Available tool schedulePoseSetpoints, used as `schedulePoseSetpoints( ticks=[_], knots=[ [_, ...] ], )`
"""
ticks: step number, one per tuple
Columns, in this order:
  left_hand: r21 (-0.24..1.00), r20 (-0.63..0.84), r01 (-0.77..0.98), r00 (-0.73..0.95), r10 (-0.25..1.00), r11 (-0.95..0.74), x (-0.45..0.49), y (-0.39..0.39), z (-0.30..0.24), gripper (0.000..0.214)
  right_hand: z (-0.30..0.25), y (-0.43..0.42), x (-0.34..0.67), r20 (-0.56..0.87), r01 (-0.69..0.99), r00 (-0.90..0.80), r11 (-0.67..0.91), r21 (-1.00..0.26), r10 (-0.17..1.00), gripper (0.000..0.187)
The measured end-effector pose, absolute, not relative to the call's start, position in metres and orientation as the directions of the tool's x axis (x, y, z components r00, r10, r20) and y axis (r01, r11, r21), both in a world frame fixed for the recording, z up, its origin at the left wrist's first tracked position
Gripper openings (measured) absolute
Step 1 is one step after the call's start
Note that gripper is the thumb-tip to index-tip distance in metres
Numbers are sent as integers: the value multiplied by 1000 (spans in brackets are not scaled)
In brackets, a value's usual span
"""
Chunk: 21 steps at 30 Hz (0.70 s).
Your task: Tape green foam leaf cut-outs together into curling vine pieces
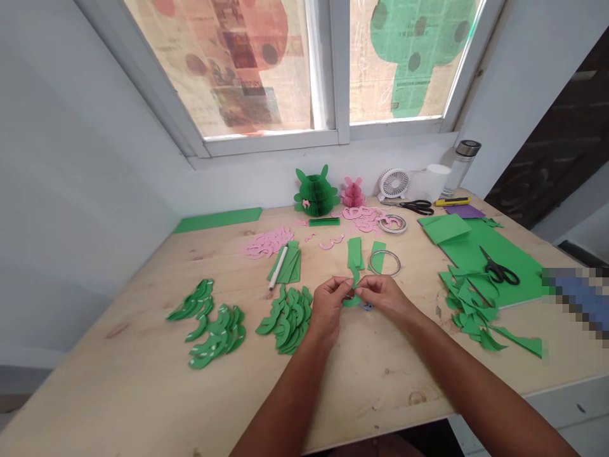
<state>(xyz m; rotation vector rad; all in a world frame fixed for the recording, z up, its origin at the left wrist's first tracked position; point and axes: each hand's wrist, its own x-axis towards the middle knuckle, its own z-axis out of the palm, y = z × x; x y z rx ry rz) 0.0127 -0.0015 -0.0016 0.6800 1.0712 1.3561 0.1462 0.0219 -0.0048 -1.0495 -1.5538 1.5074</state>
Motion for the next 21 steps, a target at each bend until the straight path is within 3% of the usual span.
schedulePoseSetpoints(
  ticks=[7,21],
  knots=[
    [916,-208,-366,-86,974,163,13,-1,-4,20,4,22,148,-14,35,-222,-6,-999,975,29],
    [919,-260,-309,-9,966,244,18,-5,-1,23,6,23,151,-22,54,-172,-13,-998,985,28]
  ],
)
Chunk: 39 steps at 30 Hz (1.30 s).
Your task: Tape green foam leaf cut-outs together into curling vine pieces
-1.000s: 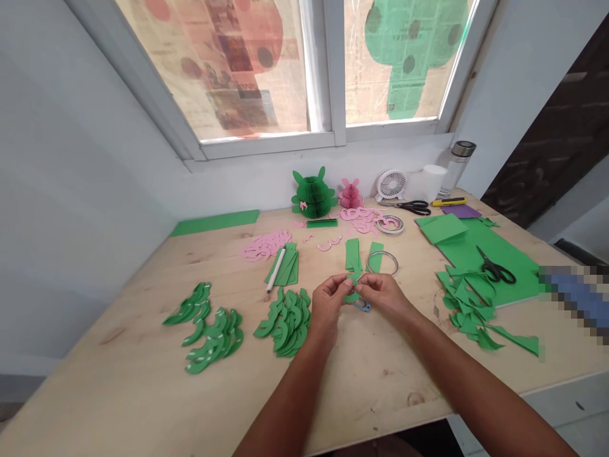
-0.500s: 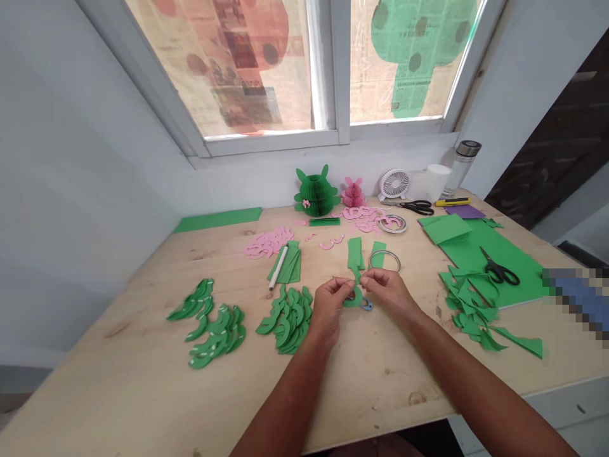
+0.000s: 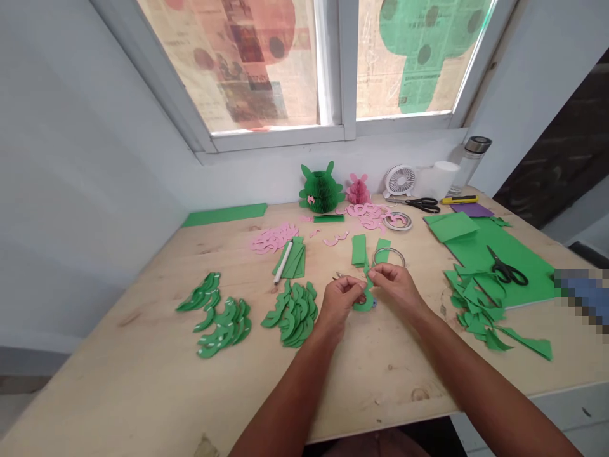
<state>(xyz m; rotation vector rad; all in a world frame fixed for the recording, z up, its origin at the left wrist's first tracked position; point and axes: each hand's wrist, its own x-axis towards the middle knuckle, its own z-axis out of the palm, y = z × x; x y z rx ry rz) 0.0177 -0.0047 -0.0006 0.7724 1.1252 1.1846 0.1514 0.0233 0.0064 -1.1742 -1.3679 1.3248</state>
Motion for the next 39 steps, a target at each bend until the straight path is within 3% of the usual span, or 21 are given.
schedulePoseSetpoints(
  ticks=[23,32,39],
  knots=[
    [954,-254,-138,95,963,265,17,-7,-2,23,0,26,152,63,50,-136,70,-996,989,26],
    [923,-248,-325,-94,964,205,9,2,-7,28,-4,46,177,128,55,271,118,-992,954,33],
    [895,-248,-408,-119,961,181,9,2,-10,28,-21,66,209,243,362,386,96,-927,890,38]
  ],
)
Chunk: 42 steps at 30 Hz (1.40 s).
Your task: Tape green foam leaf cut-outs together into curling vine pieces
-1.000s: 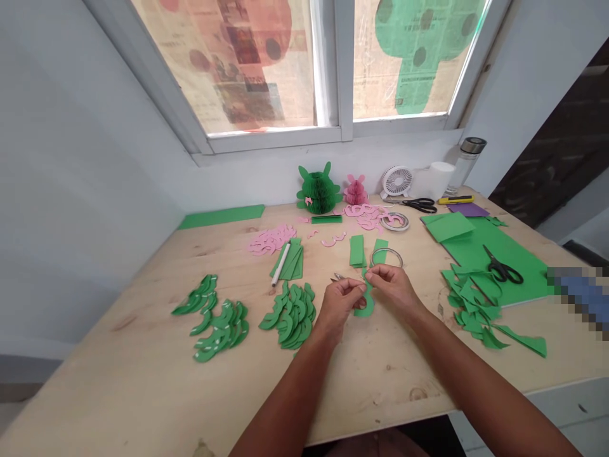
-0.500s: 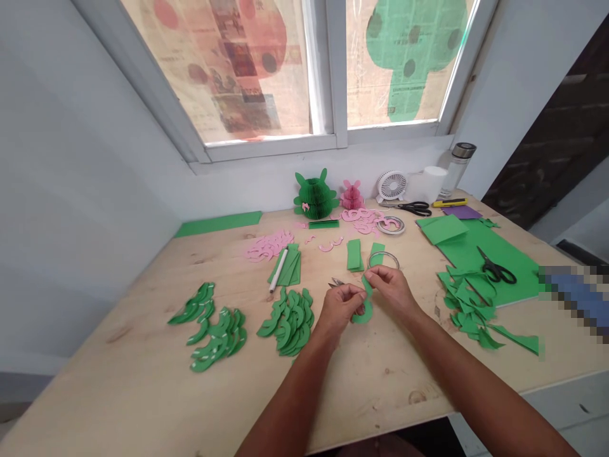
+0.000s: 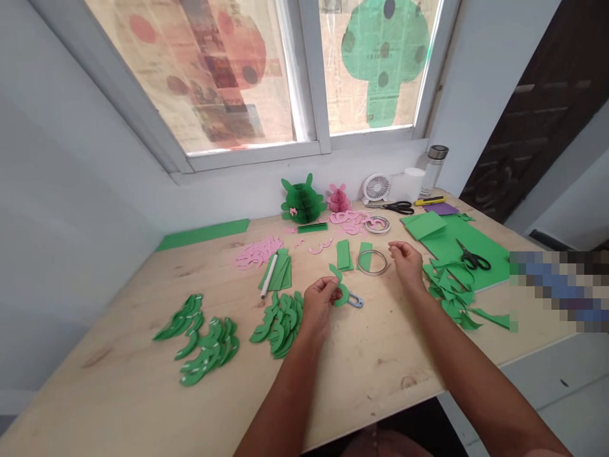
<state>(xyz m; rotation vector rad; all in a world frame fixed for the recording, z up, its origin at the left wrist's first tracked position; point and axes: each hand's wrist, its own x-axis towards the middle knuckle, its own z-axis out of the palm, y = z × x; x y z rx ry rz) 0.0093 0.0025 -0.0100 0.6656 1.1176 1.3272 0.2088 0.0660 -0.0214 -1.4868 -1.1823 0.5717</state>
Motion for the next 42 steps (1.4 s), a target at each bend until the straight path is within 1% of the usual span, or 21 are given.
schedulePoseSetpoints(
  ticks=[4,7,10,15,18,20,24,28,33,35,38,40,42],
  knots=[
    [906,-248,-380,-124,961,185,10,4,-16,29,-25,67,218,250,573,341,11,-820,906,31],
    [914,-237,-366,-133,962,175,10,4,-19,29,-26,64,219,229,712,278,-40,-701,933,30],
    [919,-228,-359,-140,964,165,11,4,-21,29,-25,60,220,205,813,227,-69,-579,952,28],
    [919,-231,-359,-153,961,164,11,5,-19,30,-17,56,222,175,903,135,-49,-427,975,22],
    [914,-234,-373,-163,958,160,10,6,-19,29,-15,56,224,173,925,88,-15,-380,981,20],
    [910,-237,-383,-167,957,158,10,7,-20,29,-15,57,225,172,927,69,1,-374,983,18],
    [906,-238,-392,-168,957,157,10,8,-23,28,-18,61,228,165,907,62,13,-421,984,17],
    [906,-227,-398,-162,960,147,10,7,-23,27,-16,63,225,150,854,48,38,-519,987,16],
    [919,-193,-377,-181,964,113,9,4,-17,26,-9,58,216,167,767,-14,118,-631,986,15],
    [930,-169,-356,-190,967,92,9,3,-14,23,-6,54,212,181,678,-45,163,-717,982,16],
    [944,-128,-323,-188,974,62,10,2,-9,19,1,48,205,167,481,-121,205,-852,979,17],
    [955,-88,-294,-182,979,32,11,1,-7,18,6,44,201,138,390,-177,199,-899,974,18],
    [969,-18,-244,-177,984,-27,11,1,-6,17,9,41,198,112,327,-233,186,-927,966,19]
  ],
)
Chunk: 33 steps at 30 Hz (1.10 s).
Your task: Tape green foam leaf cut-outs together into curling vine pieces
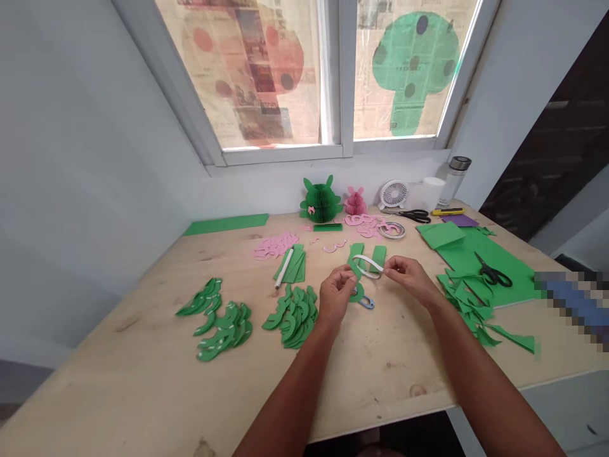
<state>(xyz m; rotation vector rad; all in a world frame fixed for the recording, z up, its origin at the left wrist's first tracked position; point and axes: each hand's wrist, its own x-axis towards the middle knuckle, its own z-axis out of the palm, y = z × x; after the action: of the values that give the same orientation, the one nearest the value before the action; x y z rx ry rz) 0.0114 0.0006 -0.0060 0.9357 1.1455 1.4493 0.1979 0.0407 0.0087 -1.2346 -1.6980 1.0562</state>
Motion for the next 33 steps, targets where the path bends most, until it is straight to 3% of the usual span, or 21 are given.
schedulePoseSetpoints(
  ticks=[4,15,21,33],
  knots=[
    [979,80,-170,-164,983,-108,10,0,-6,17,11,38,195,67,260,-322,156,-953,944,20],
    [971,48,-232,-25,999,-53,8,4,-9,21,17,31,191,46,209,-441,153,-966,896,15],
    [980,103,-163,-64,993,-113,8,2,-9,24,16,34,193,78,277,-338,178,-944,938,16],
    [981,190,-78,156,969,-179,11,-4,-5,20,9,41,200,186,420,-270,289,-860,945,13]
  ],
)
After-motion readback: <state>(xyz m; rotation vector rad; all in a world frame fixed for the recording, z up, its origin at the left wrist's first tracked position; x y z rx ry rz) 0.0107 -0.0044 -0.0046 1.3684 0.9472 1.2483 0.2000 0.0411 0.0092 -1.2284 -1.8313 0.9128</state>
